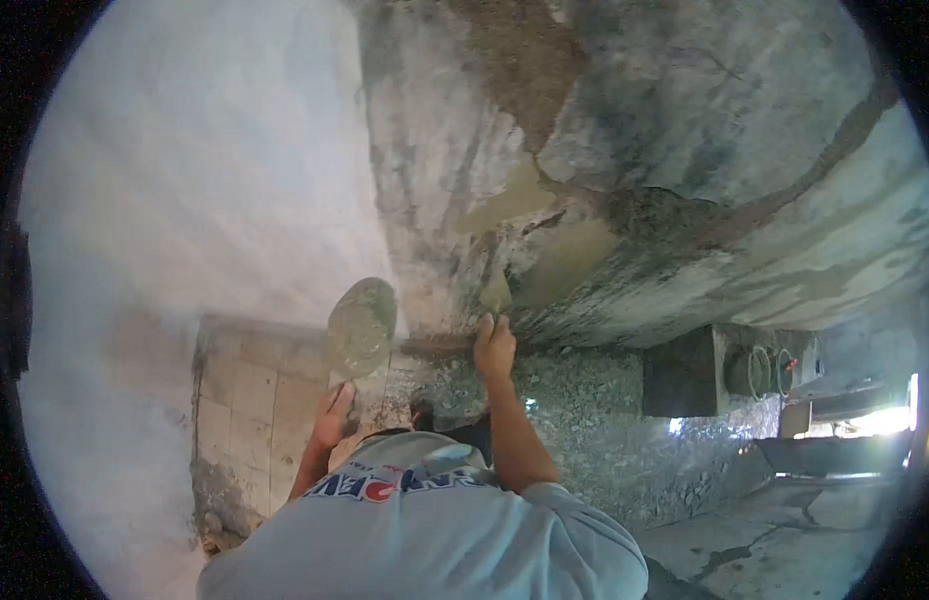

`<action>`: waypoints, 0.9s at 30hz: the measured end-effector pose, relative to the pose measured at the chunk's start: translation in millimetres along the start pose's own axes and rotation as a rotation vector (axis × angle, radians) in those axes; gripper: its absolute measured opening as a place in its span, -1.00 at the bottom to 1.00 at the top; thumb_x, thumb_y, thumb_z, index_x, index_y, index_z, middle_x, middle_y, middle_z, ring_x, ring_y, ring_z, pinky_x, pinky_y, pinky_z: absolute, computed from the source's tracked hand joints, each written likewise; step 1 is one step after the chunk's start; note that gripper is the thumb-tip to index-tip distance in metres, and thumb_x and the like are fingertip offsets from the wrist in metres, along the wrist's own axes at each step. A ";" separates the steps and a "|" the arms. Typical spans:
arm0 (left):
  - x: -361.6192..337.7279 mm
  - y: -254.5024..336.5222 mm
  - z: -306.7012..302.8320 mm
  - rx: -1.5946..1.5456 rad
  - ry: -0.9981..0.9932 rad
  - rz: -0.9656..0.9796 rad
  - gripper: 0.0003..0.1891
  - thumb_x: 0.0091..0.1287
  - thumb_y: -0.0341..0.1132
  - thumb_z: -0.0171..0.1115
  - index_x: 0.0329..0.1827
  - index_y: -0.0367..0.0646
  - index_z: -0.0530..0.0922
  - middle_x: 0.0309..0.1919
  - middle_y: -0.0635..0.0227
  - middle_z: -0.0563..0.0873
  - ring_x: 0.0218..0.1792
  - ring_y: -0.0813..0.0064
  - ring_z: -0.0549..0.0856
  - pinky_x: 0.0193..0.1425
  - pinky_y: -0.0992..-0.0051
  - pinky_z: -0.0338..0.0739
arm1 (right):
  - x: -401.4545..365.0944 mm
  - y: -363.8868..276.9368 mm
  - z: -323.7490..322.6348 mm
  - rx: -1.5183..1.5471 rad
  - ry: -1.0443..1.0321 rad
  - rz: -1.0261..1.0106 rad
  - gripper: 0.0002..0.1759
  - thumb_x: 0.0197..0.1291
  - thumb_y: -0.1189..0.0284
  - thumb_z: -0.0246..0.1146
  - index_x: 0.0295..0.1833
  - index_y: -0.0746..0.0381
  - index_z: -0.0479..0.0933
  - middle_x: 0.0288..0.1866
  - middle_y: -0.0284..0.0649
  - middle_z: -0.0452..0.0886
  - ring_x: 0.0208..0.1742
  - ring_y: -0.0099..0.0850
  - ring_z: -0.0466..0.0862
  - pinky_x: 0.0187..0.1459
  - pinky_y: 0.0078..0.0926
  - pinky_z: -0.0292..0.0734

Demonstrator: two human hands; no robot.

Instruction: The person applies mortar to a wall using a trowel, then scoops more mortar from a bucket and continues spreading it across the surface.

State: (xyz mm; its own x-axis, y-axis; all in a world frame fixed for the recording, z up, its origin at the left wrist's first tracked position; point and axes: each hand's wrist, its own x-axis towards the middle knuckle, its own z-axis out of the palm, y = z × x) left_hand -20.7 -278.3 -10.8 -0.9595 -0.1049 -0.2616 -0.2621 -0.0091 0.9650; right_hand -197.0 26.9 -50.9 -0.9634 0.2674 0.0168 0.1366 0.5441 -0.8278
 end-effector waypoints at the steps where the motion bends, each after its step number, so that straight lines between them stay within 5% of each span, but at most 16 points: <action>1: 2.8 -16.1 -1.2 0.098 0.013 0.076 -0.66 0.61 -0.11 0.07 -0.34 -0.12 0.45 -0.58 0.51 0.42 -0.60 0.66 0.42 -0.54 0.53 0.28 | -11.0 2.1 -9.9 0.061 -0.055 -0.019 -0.52 0.55 0.18 0.05 0.14 0.43 0.53 -0.38 0.02 0.66 -0.36 -0.04 0.68 -0.26 -0.04 0.55; 4: 7.9 -24.2 2.4 0.234 -0.007 0.119 -0.67 0.64 -0.03 0.05 -0.25 -0.06 0.47 -0.59 0.56 0.40 -0.66 0.69 0.34 -0.62 0.55 0.21 | -47.8 0.1 -30.4 0.180 -0.196 -0.053 -0.58 0.54 0.23 0.05 0.08 0.39 0.57 -0.45 -0.12 0.60 -0.41 -0.26 0.65 -0.30 -0.23 0.52; 6: 9.8 29.6 19.6 -0.098 -0.077 -0.162 -0.66 0.64 -0.06 0.06 -0.27 -0.08 0.46 -0.58 0.55 0.38 -0.64 0.68 0.35 -0.60 0.55 0.22 | -64.2 -12.3 -44.9 0.162 -0.227 -0.081 -0.61 0.54 0.26 0.04 0.04 0.37 0.59 -0.48 -0.18 0.56 -0.43 -0.36 0.62 -0.31 -0.31 0.51; 11: 23.7 33.2 26.8 -0.165 -0.197 -0.194 -0.65 0.64 -0.09 0.07 -0.29 -0.14 0.48 -0.50 0.55 0.40 -0.53 0.70 0.37 -0.49 0.56 0.27 | -79.5 -77.2 -70.7 -0.047 -0.072 -0.476 -0.65 0.28 0.49 0.37 0.14 0.33 0.54 -0.13 0.03 0.61 -0.10 0.10 0.66 -0.12 -0.15 0.61; 15: 43.8 20.7 36.6 -0.019 -0.254 0.051 -0.63 0.65 -0.08 0.06 -0.30 -0.15 0.49 -0.52 0.55 0.42 -0.56 0.71 0.36 -0.49 0.57 0.27 | -60.3 -81.0 -55.8 -0.139 0.083 -0.598 -0.68 0.20 0.53 0.41 0.07 0.29 0.59 -0.09 -0.04 0.63 -0.12 0.01 0.68 -0.12 -0.16 0.65; 18: 38.6 64.6 43.3 -0.230 -0.371 -0.232 -0.61 0.66 -0.06 0.03 -0.30 -0.15 0.49 -0.57 0.54 0.43 -0.61 0.70 0.35 -0.53 0.56 0.25 | -50.6 -72.7 -52.4 -0.173 0.125 -0.649 -0.73 0.20 0.53 0.41 0.02 0.29 0.62 -0.08 -0.05 0.64 -0.10 -0.02 0.69 -0.12 -0.19 0.65; 24: 45.7 65.9 36.6 -0.333 -0.395 -0.244 -0.65 0.67 -0.11 0.03 -0.25 -0.16 0.50 -0.56 0.56 0.42 -0.60 0.72 0.33 -0.52 0.58 0.23 | -53.2 -22.5 -76.0 -0.267 0.225 -0.561 -0.75 0.14 0.61 0.44 -0.05 0.27 0.63 -0.08 -0.07 0.65 -0.14 -0.03 0.69 -0.17 -0.22 0.62; 27: 51.0 58.4 35.3 -0.320 -0.263 -0.235 -0.68 0.66 -0.13 0.07 -0.23 -0.18 0.51 -0.51 0.58 0.42 -0.53 0.74 0.33 -0.47 0.60 0.23 | -55.5 -23.6 -99.3 -0.248 0.208 -0.504 -0.75 0.18 0.53 0.42 -0.01 0.24 0.68 -0.05 -0.07 0.65 -0.05 -0.05 0.67 -0.03 -0.10 0.59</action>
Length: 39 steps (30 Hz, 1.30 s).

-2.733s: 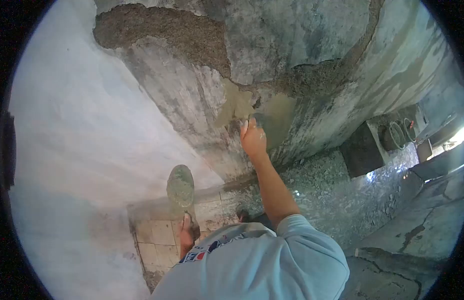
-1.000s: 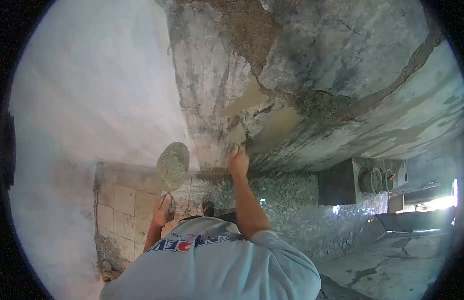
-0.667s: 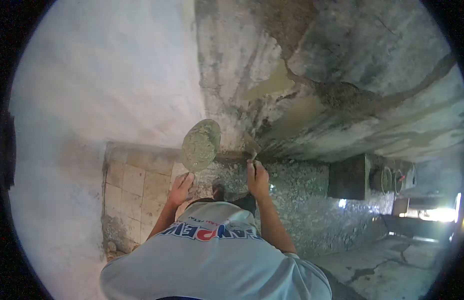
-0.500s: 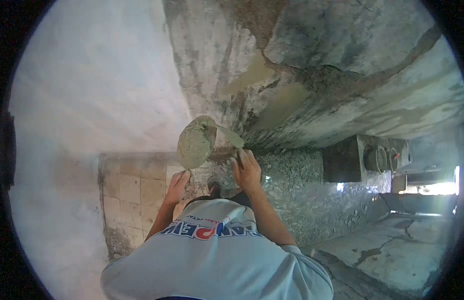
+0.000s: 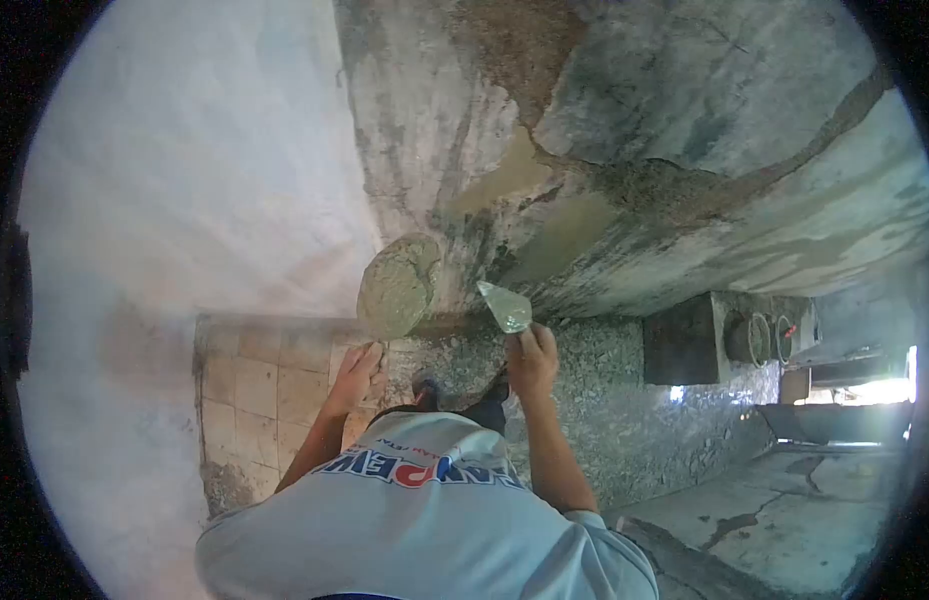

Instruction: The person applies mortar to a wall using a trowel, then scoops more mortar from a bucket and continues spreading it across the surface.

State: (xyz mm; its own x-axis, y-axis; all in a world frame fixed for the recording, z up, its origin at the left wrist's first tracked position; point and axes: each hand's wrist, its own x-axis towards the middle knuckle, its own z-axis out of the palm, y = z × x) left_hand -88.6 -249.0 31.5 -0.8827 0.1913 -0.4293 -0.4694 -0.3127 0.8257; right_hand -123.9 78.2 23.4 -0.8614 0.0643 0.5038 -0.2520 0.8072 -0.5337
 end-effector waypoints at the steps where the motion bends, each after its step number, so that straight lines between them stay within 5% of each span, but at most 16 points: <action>1: -0.1 2.5 0.4 0.037 0.007 0.038 -0.68 0.65 -0.13 0.08 -0.22 -0.18 0.52 -0.49 0.59 0.42 -0.52 0.74 0.33 -0.46 0.59 0.23 | 5.6 -0.4 -5.8 -0.061 0.002 -0.045 -0.76 0.18 0.53 0.41 -0.01 0.23 0.68 -0.05 -0.09 0.65 -0.06 -0.07 0.67 -0.02 -0.10 0.57; 9: 5.0 2.8 0.5 0.297 -0.071 0.074 -0.70 0.63 -0.15 0.11 -0.08 -0.24 0.60 -0.49 0.60 0.45 -0.48 0.74 0.37 -0.43 0.57 0.29 | 77.5 -22.7 -8.1 -0.224 0.093 -0.199 -0.71 0.10 0.57 0.41 -0.03 0.11 0.71 -0.08 -0.26 0.64 -0.07 -0.21 0.63 0.09 -0.11 0.39; 15: 7.3 8.7 6.8 0.693 -0.117 0.383 -0.63 0.60 -0.12 0.11 0.08 -0.32 0.62 -0.53 0.35 0.53 -0.45 0.58 0.45 -0.34 0.38 0.41 | 99.5 -4.2 -5.2 -0.177 0.066 -0.307 -0.76 0.11 0.55 0.42 -0.08 0.12 0.70 -0.08 -0.27 0.63 -0.06 -0.24 0.62 0.10 -0.12 0.34; 17: 24.6 -9.0 -12.9 0.983 -0.199 0.728 -0.59 0.60 -0.08 0.09 0.10 -0.32 0.61 -0.52 0.28 0.53 -0.45 0.52 0.45 -0.32 0.32 0.42 | 98.1 -4.0 -2.2 -0.158 0.024 -0.329 -0.75 0.11 0.55 0.43 -0.07 0.10 0.69 -0.06 -0.27 0.62 -0.06 -0.24 0.62 0.11 -0.09 0.35; 22: 27.2 -14.3 -15.5 0.863 -0.187 0.543 -0.80 0.53 -0.30 0.21 -0.19 -0.29 0.54 -0.49 0.32 0.54 -0.53 0.40 0.55 -0.48 0.37 0.41 | 86.7 -15.0 4.5 -0.089 -0.118 -0.304 -0.77 0.15 0.51 0.44 -0.06 0.10 0.68 -0.04 -0.26 0.62 -0.04 -0.21 0.62 0.12 -0.05 0.37; 25: 30.2 -10.5 -16.7 0.556 -0.179 0.159 -0.62 0.60 -0.08 0.08 -0.16 -0.28 0.58 -0.59 0.38 0.48 -0.52 0.55 0.42 -0.38 0.40 0.35 | 83.6 -18.7 -1.4 -0.036 -0.192 -0.218 -0.75 0.15 0.51 0.43 -0.03 0.10 0.70 -0.10 -0.28 0.63 -0.04 -0.20 0.62 0.13 -0.04 0.36; 29: 32.4 -6.9 -13.1 0.655 -0.220 0.343 -0.73 0.59 -0.21 0.11 -0.16 -0.27 0.53 -0.56 0.37 0.48 -0.53 0.55 0.40 -0.42 0.38 0.34 | 80.7 -23.3 -12.7 -0.072 -0.248 -0.191 -0.76 0.16 0.44 0.46 -0.04 0.11 0.70 -0.05 -0.26 0.63 0.01 -0.18 0.65 0.14 -0.06 0.39; 30: 27.1 -1.8 -7.8 0.416 -0.175 0.111 -0.76 0.58 -0.26 0.13 -0.18 -0.29 0.52 -0.53 0.39 0.47 -0.53 0.55 0.40 -0.43 0.37 0.35 | 79.4 -23.3 -13.6 -0.087 -0.256 -0.178 -0.76 0.15 0.43 0.47 -0.04 0.11 0.70 -0.05 -0.26 0.63 0.01 -0.18 0.65 0.14 -0.05 0.40; 34: 42.7 -29.3 -22.1 0.489 -0.211 0.313 -0.60 0.63 -0.09 0.10 -0.37 -0.17 0.50 -0.59 0.57 0.36 -0.58 0.69 0.38 -0.54 0.50 0.29 | 73.6 -25.0 -12.2 -0.122 -0.231 -0.130 -0.79 0.15 0.45 0.44 -0.07 0.12 0.71 -0.07 -0.27 0.65 0.00 -0.17 0.66 0.10 -0.07 0.42; 36: 27.5 -0.5 -3.0 0.339 -0.189 0.127 -0.62 0.63 -0.10 0.09 -0.35 -0.16 0.50 -0.58 0.58 0.35 -0.58 0.70 0.39 -0.53 0.51 0.31 | 69.3 -24.7 -11.4 -0.146 -0.203 -0.143 -0.78 0.14 0.44 0.44 -0.07 0.12 0.71 -0.07 -0.26 0.66 -0.01 -0.16 0.67 0.09 -0.06 0.45; 39: 32.0 -15.5 -6.8 0.232 -0.166 0.110 -0.64 0.62 -0.10 0.11 -0.32 -0.16 0.52 -0.58 0.58 0.37 -0.58 0.70 0.42 -0.51 0.53 0.35 | 64.0 -26.1 -10.8 -0.176 -0.146 -0.113 -0.79 0.15 0.43 0.44 -0.07 0.12 0.70 -0.08 -0.25 0.66 -0.03 -0.16 0.68 0.07 -0.06 0.49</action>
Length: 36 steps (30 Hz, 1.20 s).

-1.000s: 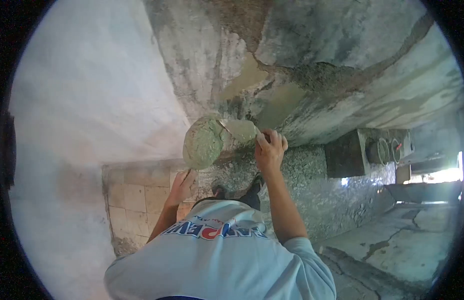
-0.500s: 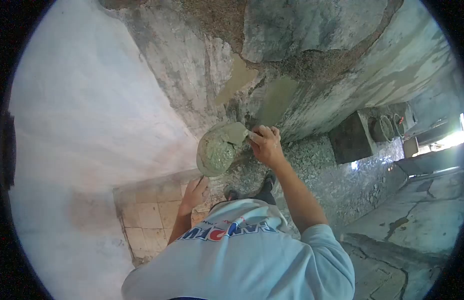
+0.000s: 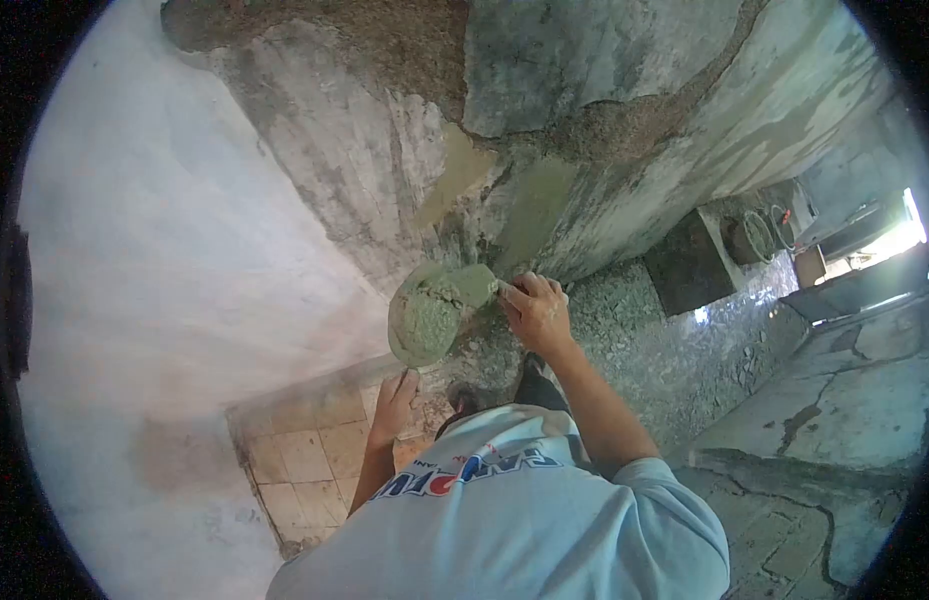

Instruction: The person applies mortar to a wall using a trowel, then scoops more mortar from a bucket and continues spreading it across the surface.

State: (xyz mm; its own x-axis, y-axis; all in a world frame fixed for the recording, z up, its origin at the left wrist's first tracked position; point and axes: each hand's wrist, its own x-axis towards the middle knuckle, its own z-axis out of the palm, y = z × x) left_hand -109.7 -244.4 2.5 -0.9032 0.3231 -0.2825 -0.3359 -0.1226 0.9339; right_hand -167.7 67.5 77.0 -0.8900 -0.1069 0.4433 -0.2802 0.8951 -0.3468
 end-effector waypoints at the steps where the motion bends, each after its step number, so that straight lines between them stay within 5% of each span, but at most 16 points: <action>1: -2.1 5.0 2.5 0.007 -0.007 -0.049 -0.63 0.63 -0.12 0.09 -0.33 -0.18 0.50 -0.58 0.56 0.37 -0.57 0.69 0.40 -0.50 0.53 0.31 | -2.3 0.6 -0.6 -0.009 0.018 0.018 -0.79 0.16 0.42 0.43 -0.06 0.12 0.70 -0.09 -0.26 0.66 -0.04 -0.16 0.68 0.07 -0.06 0.50; 3: -4.5 17.5 8.5 0.021 -0.013 -0.143 -0.62 0.65 -0.15 0.04 -0.34 -0.21 0.46 -0.56 0.52 0.39 -0.54 0.68 0.36 -0.49 0.53 0.23 | -5.3 5.6 -2.4 -0.011 0.006 0.000 -0.79 0.17 0.42 0.43 -0.06 0.12 0.70 -0.09 -0.26 0.66 -0.05 -0.17 0.69 0.04 -0.07 0.52; 9: 11.4 6.6 33.3 0.262 0.088 0.094 -0.62 0.63 -0.06 0.07 -0.29 -0.16 0.47 -0.58 0.53 0.40 -0.61 0.66 0.43 -0.59 0.51 0.31 | 8.0 18.6 -16.7 0.061 0.000 -0.043 -0.82 0.20 0.41 0.41 -0.08 0.11 0.68 -0.15 -0.24 0.64 -0.08 -0.14 0.68 -0.01 -0.11 0.56; 13: 14.6 35.3 81.2 -0.198 0.159 -0.115 -0.62 0.67 -0.05 0.01 -0.30 -0.11 0.46 -0.60 0.53 0.40 -0.65 0.69 0.38 -0.59 0.56 0.28 | 29.0 34.4 -40.8 0.177 -0.118 -0.071 -0.83 0.23 0.40 0.40 -0.07 0.12 0.67 -0.18 -0.19 0.62 -0.11 -0.06 0.68 -0.09 -0.08 0.60; 24: 13.8 36.5 139.0 -0.109 0.385 -0.015 -0.59 0.66 -0.01 0.00 -0.32 -0.09 0.43 -0.63 0.52 0.40 -0.74 0.69 0.33 -0.70 0.58 0.18 | 121.6 91.3 -84.8 0.073 0.057 -0.257 -0.69 0.39 0.17 0.31 0.08 0.11 0.68 -0.12 -0.07 0.74 -0.27 0.03 0.74 -0.34 -0.03 0.65; 29: 8.4 30.6 153.3 -0.166 0.382 -0.068 -0.58 0.66 0.04 -0.01 -0.31 -0.08 0.42 -0.66 0.52 0.38 -0.76 0.66 0.31 -0.76 0.56 0.16 | 146.1 107.6 -93.0 0.214 -0.176 -0.101 -0.59 0.48 0.09 0.22 0.09 0.19 0.70 -0.26 0.03 0.74 -0.21 0.10 0.73 -0.12 0.01 0.64; 36: 24.4 10.7 127.8 -0.167 0.301 -0.099 -0.60 0.66 0.01 0.00 -0.32 -0.04 0.39 -0.64 0.56 0.33 -0.71 0.68 0.33 -0.68 0.55 0.16 | 158.5 119.6 -104.0 0.460 -0.372 0.047 -0.58 0.51 0.11 0.19 0.01 0.28 0.67 -0.30 0.12 0.68 -0.23 0.16 0.66 -0.16 0.04 0.55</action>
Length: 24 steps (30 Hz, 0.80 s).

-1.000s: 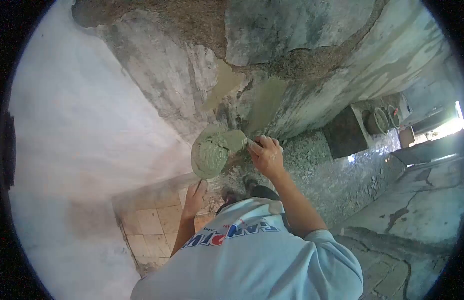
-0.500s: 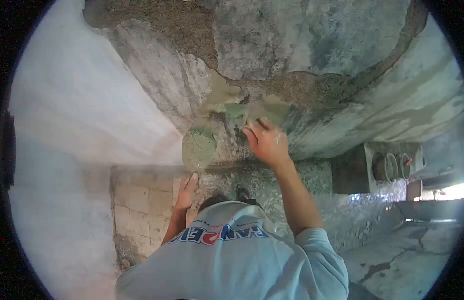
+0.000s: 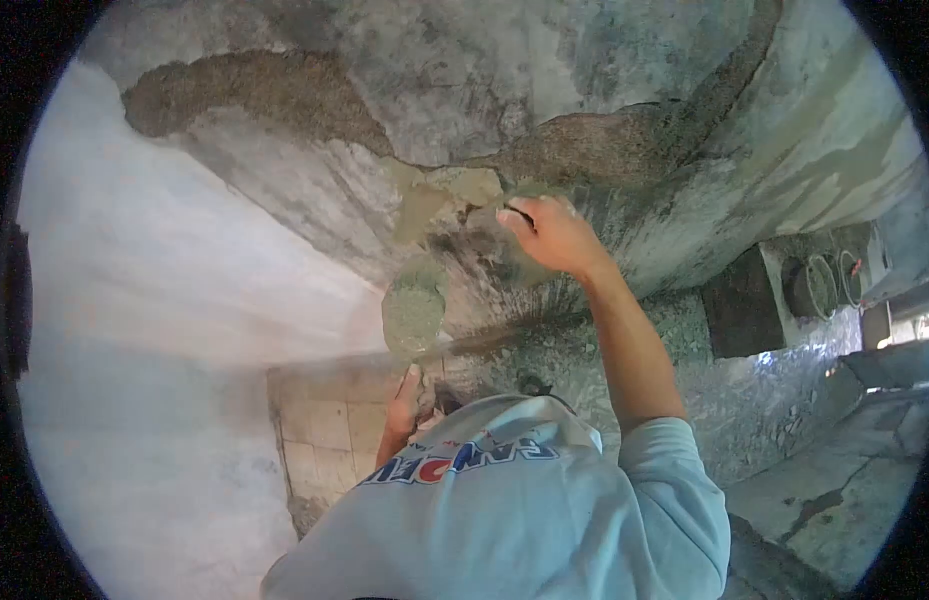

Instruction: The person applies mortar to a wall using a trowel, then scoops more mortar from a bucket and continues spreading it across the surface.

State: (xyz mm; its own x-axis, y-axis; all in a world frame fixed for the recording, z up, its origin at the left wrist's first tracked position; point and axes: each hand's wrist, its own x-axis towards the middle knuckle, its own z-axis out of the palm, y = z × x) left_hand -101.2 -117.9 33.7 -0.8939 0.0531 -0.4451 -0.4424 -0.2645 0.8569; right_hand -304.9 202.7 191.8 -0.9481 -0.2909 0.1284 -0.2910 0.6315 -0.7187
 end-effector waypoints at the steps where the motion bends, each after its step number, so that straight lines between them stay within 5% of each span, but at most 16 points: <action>1: 2.6 5.0 0.1 -0.010 -0.004 -0.013 -0.61 0.66 0.00 0.01 -0.32 -0.03 0.38 -0.64 0.56 0.33 -0.71 0.69 0.32 -0.67 0.55 0.15 | -2.9 4.8 3.7 -0.010 0.050 -0.043 -0.58 0.51 0.11 0.19 -0.01 0.28 0.67 -0.31 0.13 0.67 -0.24 0.17 0.65 -0.18 0.04 0.53; 11: 3.2 29.8 9.8 0.002 0.039 -0.087 -0.63 0.65 0.01 0.05 -0.31 -0.02 0.42 -0.62 0.57 0.34 -0.69 0.69 0.31 -0.67 0.55 0.11 | -60.4 62.9 24.9 0.061 0.223 0.073 -0.56 0.51 0.13 0.16 -0.19 0.32 0.63 -0.46 0.05 0.60 -0.39 0.13 0.59 -0.27 -0.11 0.50; 14: 26.4 12.4 20.8 0.024 0.015 -0.073 -0.63 0.64 0.03 0.06 -0.29 -0.02 0.46 -0.63 0.54 0.38 -0.74 0.66 0.32 -0.70 0.53 0.14 | -88.7 69.5 42.6 0.172 0.351 0.268 -0.57 0.51 0.17 0.16 -0.26 0.34 0.59 -0.54 0.00 0.56 -0.51 0.01 0.52 -0.35 -0.20 0.46; 15: 35.1 16.9 31.6 -0.005 -0.041 -0.097 -0.63 0.63 0.03 0.07 -0.29 -0.01 0.46 -0.63 0.54 0.39 -0.75 0.65 0.33 -0.70 0.53 0.16 | -93.2 79.7 53.9 0.098 0.400 0.138 -0.59 0.50 0.21 0.17 -0.30 0.34 0.57 -0.58 -0.09 0.54 -0.56 -0.22 0.49 -0.40 -0.27 0.41; 18: 64.9 1.5 47.5 0.039 -0.107 -0.030 -0.62 0.63 0.05 0.07 -0.30 -0.01 0.46 -0.64 0.54 0.40 -0.76 0.63 0.35 -0.70 0.53 0.19 | -107.4 64.9 77.3 0.350 0.317 0.287 -0.60 0.50 0.24 0.17 -0.32 0.33 0.56 -0.59 -0.20 0.52 -0.54 -0.40 0.49 -0.41 -0.33 0.41; 24: 67.8 -6.4 58.9 0.019 -0.111 -0.035 -0.62 0.64 0.04 0.06 -0.29 -0.03 0.46 -0.64 0.56 0.39 -0.74 0.65 0.34 -0.67 0.54 0.21 | -132.1 66.9 84.4 0.499 0.256 0.394 -0.58 0.50 0.24 0.16 -0.38 0.31 0.52 -0.61 -0.28 0.47 -0.53 -0.51 0.44 -0.41 -0.40 0.39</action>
State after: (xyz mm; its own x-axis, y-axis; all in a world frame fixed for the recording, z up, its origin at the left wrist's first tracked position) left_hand -163.2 -55.8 13.3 -0.8797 0.1691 -0.4445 -0.4743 -0.2424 0.8463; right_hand -188.3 222.7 69.0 -0.9894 0.1104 -0.0941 0.1176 0.2310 -0.9658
